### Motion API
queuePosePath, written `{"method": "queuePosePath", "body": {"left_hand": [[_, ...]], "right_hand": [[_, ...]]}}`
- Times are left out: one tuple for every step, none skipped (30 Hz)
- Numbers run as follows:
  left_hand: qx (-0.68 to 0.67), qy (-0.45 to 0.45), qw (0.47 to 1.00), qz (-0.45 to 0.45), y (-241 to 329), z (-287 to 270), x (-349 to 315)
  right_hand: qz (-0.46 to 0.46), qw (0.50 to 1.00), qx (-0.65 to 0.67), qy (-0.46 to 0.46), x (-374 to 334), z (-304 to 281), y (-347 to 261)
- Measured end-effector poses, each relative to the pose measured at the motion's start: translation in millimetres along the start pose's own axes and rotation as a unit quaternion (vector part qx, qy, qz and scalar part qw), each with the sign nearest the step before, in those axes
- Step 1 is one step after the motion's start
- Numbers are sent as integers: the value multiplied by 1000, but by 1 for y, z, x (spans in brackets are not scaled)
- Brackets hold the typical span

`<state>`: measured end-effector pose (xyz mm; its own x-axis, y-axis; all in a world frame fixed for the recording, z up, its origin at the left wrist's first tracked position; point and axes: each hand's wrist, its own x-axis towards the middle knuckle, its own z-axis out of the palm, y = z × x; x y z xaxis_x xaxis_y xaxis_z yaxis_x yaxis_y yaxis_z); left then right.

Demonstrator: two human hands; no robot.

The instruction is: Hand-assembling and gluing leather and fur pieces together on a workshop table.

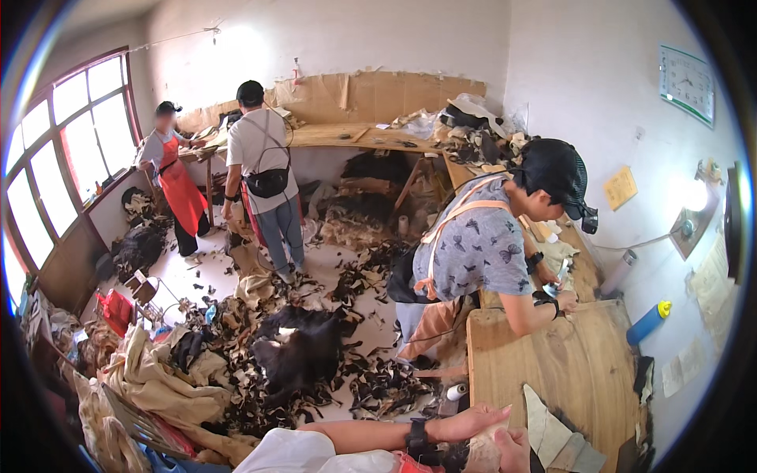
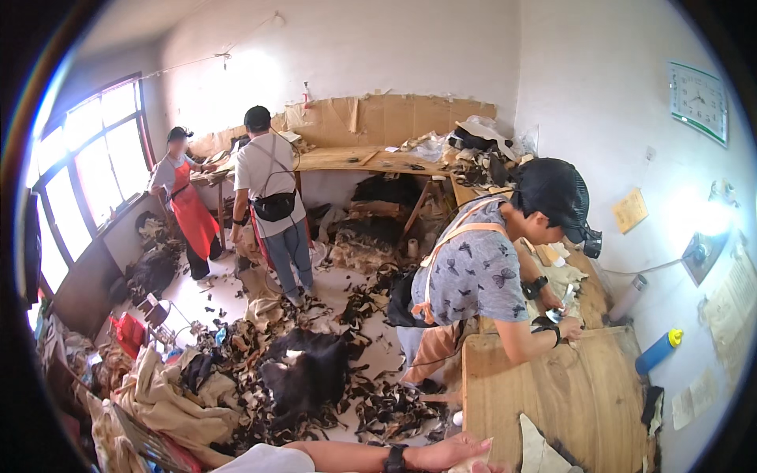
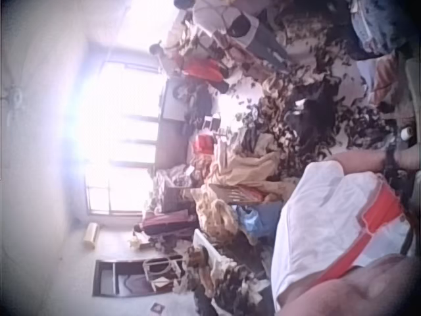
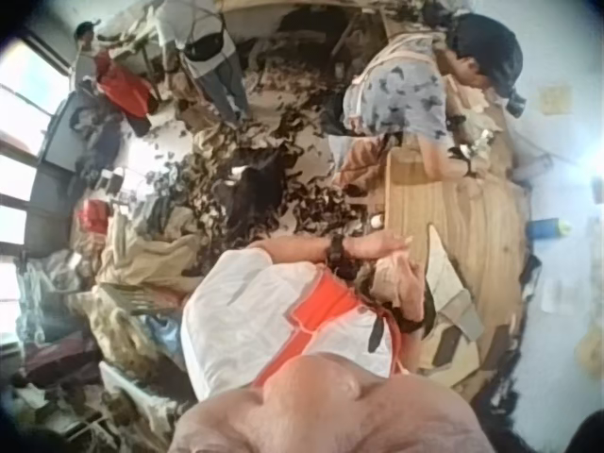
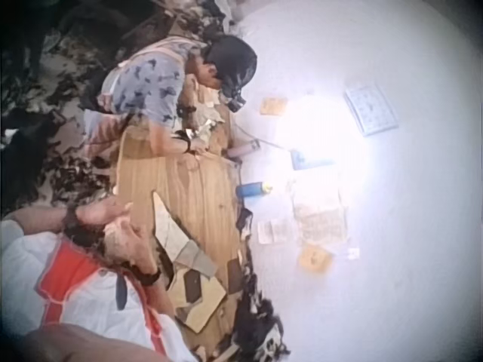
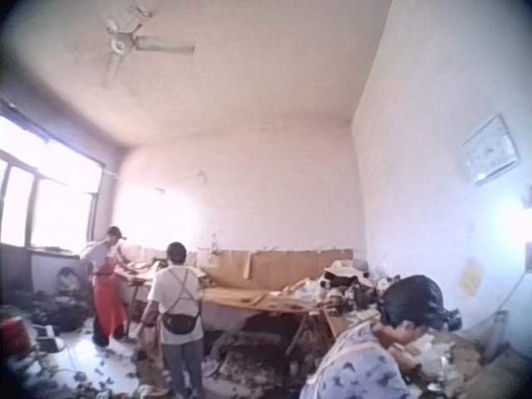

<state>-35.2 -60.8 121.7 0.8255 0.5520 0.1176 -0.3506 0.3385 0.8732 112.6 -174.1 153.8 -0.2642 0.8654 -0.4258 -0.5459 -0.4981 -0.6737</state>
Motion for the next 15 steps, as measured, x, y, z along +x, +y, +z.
{"method": "queuePosePath", "body": {"left_hand": [[-60,-13,998,-8,-6,-2,1],[-120,-25,992,-15,-10,-4,0],[-121,-24,992,-14,-6,-3,-1],[-144,-20,989,-26,-3,0,-3],[-167,-16,985,-38,1,3,-6],[-165,-14,985,-37,10,9,-8],[-190,15,980,-61,20,18,-12],[-214,45,972,-84,24,22,-13],[-214,45,972,-81,17,20,-11],[-175,36,982,-67,4,13,-8],[-136,28,989,-53,-8,5,-3],[-136,32,989,-53,-13,-4,1],[-37,37,997,-54,-18,-14,4],[62,43,996,-54,-26,-21,7],[65,43,995,-55,-23,-16,7]], "right_hand": [[-43,967,-202,148,-3,6,0],[-41,968,-203,144,-3,6,1],[-50,966,-212,139,-3,4,1],[-60,964,-222,133,-4,5,0],[-60,964,-222,131,-8,8,1],[-126,917,-353,134,-13,16,-2],[-189,848,-476,135,-17,20,-3],[-190,848,-477,133,-17,17,-3],[-186,859,-456,140,-16,15,-1],[-181,870,-434,149,-16,14,-1],[-183,869,-436,148,-18,16,-2],[-275,812,-497,138,-19,17,-2],[-364,742,-550,123,-19,16,-3],[-363,743,-550,116,-8,4,-5],[-349,764,-529,123,-5,-2,-5]]}}
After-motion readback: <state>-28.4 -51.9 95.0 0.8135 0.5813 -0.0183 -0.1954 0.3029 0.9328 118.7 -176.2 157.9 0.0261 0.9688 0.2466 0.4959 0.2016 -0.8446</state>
